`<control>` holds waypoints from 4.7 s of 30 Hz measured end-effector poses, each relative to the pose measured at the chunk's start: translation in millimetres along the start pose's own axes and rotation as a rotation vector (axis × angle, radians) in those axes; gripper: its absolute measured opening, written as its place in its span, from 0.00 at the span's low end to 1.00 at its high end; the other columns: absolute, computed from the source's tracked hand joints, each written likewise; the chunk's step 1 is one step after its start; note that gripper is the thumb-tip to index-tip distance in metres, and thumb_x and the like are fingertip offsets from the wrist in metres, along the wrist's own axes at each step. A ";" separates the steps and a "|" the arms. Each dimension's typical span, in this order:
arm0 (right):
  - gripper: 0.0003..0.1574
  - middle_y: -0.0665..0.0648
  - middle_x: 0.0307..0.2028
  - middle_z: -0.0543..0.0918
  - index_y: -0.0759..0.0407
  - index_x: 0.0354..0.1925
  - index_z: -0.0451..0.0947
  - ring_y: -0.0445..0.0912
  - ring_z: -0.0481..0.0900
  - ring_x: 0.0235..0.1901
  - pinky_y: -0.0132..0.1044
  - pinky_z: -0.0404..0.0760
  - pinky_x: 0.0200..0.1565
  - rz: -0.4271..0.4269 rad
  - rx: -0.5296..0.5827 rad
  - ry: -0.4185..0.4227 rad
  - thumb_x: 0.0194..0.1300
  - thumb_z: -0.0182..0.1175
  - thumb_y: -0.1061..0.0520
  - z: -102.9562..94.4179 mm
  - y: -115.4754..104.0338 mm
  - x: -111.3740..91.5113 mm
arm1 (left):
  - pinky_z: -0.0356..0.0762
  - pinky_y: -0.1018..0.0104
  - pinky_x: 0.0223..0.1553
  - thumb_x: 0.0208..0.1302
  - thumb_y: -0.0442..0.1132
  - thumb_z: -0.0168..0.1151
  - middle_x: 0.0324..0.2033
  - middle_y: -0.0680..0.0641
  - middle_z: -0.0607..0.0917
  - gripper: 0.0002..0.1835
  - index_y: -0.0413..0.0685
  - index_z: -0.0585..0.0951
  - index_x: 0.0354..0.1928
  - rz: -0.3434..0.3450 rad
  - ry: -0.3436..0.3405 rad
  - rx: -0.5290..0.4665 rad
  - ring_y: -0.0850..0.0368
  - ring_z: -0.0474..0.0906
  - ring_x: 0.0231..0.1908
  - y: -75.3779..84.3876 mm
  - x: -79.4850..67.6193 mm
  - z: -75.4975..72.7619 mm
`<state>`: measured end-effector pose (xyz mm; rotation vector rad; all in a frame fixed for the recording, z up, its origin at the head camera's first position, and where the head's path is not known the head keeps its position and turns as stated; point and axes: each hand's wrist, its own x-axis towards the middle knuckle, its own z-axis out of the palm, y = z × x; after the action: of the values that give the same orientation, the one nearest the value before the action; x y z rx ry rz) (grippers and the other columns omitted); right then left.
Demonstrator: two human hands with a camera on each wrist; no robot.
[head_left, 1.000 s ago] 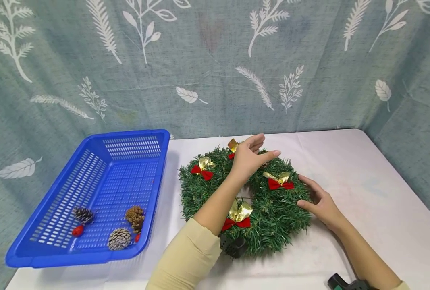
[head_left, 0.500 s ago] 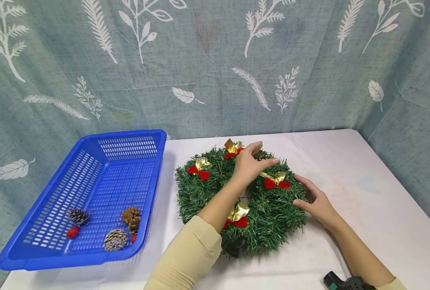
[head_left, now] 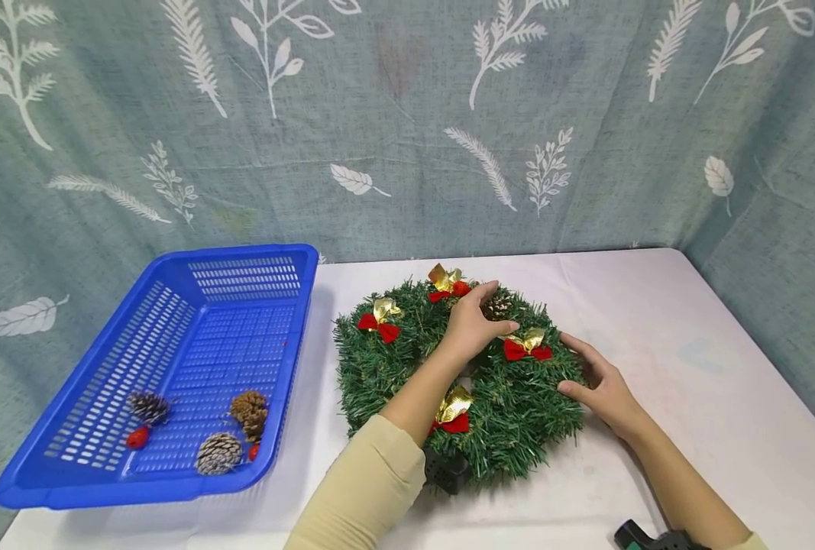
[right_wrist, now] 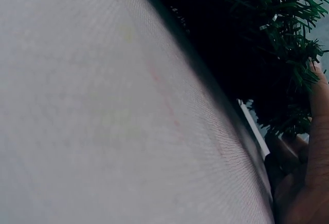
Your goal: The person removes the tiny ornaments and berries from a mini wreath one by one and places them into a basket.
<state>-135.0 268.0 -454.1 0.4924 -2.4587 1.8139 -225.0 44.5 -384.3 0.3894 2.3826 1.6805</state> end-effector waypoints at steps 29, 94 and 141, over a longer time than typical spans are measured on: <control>0.44 0.41 0.67 0.60 0.58 0.72 0.53 0.24 0.59 0.60 0.13 0.60 0.56 0.014 0.001 0.008 0.62 0.59 0.68 -1.5 -1.3 -1.2 | 0.68 0.68 0.33 0.57 0.38 0.68 0.67 0.47 0.68 0.35 0.55 0.68 0.67 0.034 -0.069 0.135 0.49 0.76 0.48 -13.5 4.1 0.2; 0.42 0.35 0.65 0.61 0.63 0.71 0.54 0.24 0.55 0.63 0.13 0.58 0.58 -0.023 0.019 0.015 0.62 0.58 0.70 -0.2 0.3 0.0 | 0.80 0.72 0.40 0.55 0.45 0.70 0.54 0.57 0.81 0.23 0.64 0.80 0.55 0.102 -0.007 -0.114 0.66 0.78 0.46 34.9 -42.5 -8.3; 0.43 0.41 0.68 0.59 0.60 0.71 0.54 0.23 0.55 0.62 0.12 0.57 0.58 0.005 -0.014 0.012 0.62 0.59 0.67 -1.0 -1.6 0.2 | 0.79 0.71 0.30 0.56 0.38 0.69 0.42 0.53 0.86 0.20 0.55 0.83 0.52 0.176 -0.138 -0.096 0.64 0.79 0.28 50.8 -120.3 -50.2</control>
<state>-134.8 268.4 -452.3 0.4742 -2.4651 1.7954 -121.8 -23.1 -318.3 0.6929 2.2159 1.7695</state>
